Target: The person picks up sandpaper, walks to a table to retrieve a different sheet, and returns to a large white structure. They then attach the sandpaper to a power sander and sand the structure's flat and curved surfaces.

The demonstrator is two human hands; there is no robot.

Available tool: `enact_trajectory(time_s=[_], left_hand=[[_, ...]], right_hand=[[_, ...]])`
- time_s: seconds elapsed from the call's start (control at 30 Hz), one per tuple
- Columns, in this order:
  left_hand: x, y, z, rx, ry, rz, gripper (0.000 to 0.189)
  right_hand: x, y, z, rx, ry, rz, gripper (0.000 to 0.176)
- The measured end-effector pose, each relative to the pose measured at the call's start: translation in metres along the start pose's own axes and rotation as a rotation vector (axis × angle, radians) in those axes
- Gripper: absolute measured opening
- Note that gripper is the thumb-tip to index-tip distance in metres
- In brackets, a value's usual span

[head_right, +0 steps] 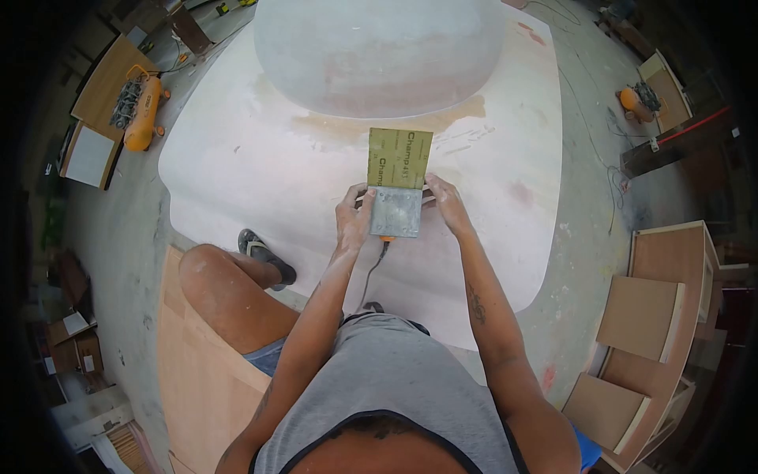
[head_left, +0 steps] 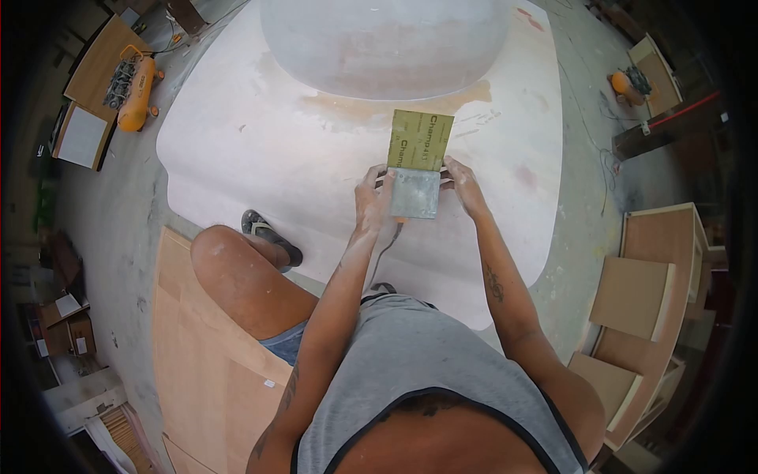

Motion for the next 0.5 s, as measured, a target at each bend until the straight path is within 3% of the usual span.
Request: enact_trajectory(time_s=[0.07, 0.17, 0.5], left_hand=[[0.0, 0.0, 0.001, -0.025, -0.008, -0.003, 0.035], [-0.001, 0.001, 0.004, -0.024, 0.007, -0.006, 0.035], [-0.001, 0.001, 0.003, -0.054, 0.046, -0.027, 0.035]], right_hand=[[-0.002, 0.001, 0.0, 0.062, -0.159, 0.018, 0.042], [-0.002, 0.002, 0.0, 0.122, -0.184, -0.004, 0.031], [0.002, 0.0, 0.001, 0.067, -0.135, 0.034, 0.036]])
Point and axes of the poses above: each hand's wrist, its own y-axis towards the middle knuckle, its own x-axis out of the back of the hand, z = x × y, the point moved 1 cm from there along y, towards the middle knuckle, and after that the axes turned 2 degrees about x, right-handed, at the moved point
